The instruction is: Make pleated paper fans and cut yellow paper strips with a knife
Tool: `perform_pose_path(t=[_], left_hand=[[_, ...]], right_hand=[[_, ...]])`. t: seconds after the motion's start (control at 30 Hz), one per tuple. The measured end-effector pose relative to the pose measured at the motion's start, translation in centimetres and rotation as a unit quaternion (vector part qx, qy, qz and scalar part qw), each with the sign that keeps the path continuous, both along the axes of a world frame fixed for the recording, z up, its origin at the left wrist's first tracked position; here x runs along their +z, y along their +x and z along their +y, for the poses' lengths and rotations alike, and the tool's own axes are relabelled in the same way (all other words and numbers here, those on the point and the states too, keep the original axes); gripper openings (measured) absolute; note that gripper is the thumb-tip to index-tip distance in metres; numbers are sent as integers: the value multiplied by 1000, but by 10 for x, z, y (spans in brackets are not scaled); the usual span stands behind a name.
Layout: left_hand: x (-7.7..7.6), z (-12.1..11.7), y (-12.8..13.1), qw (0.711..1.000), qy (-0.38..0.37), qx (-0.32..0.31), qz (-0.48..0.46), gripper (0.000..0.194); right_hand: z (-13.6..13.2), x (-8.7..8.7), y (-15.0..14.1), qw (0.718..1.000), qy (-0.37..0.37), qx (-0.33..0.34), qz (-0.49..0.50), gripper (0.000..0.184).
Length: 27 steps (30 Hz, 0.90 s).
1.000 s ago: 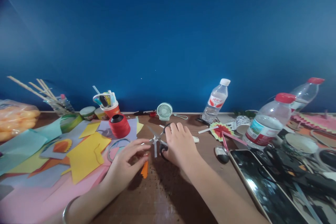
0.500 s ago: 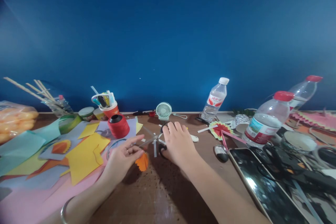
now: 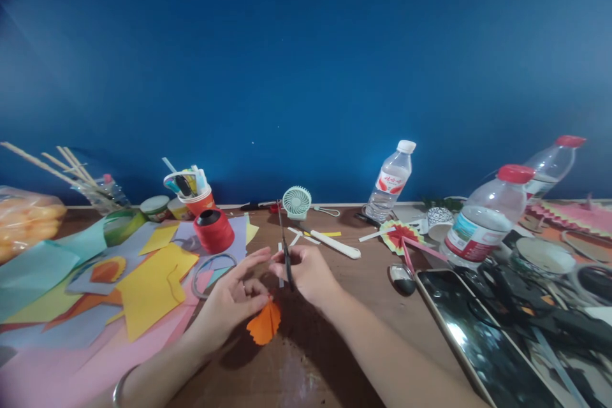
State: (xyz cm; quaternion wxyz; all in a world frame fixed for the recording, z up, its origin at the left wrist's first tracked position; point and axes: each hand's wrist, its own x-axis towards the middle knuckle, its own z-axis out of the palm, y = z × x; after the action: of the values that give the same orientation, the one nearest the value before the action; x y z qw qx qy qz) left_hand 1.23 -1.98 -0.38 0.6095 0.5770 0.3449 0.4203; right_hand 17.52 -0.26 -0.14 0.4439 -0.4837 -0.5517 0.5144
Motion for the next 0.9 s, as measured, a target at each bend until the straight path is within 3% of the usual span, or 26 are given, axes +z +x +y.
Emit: perform_pose_path(t=[0.13,0.33,0.5,0.7,0.8,0.9], left_hand=[[0,-3,3,999,-15,4,-47,48],[-5,-1,1,997,-36,5,-72,21],[-9,3,-1,996,-53,32,-64,21],[-7,4,1,989,-66,131,-32,26],[-8,6,-1,983,-69,170,-31,28],[-13,9,-5,978,-62,195,-35,31]], right_hand=[[-1,-8,-5,998,52,-22,-19,26],[7,-5,15,976,122,-80,-159,16],[15,-4,49,899,207,-135,-361,9],[21,-12,60,796,244,-57,-551,14],[21,-11,57,772,236,-25,-590,15],[21,-10,56,772,219,0,-597,16]])
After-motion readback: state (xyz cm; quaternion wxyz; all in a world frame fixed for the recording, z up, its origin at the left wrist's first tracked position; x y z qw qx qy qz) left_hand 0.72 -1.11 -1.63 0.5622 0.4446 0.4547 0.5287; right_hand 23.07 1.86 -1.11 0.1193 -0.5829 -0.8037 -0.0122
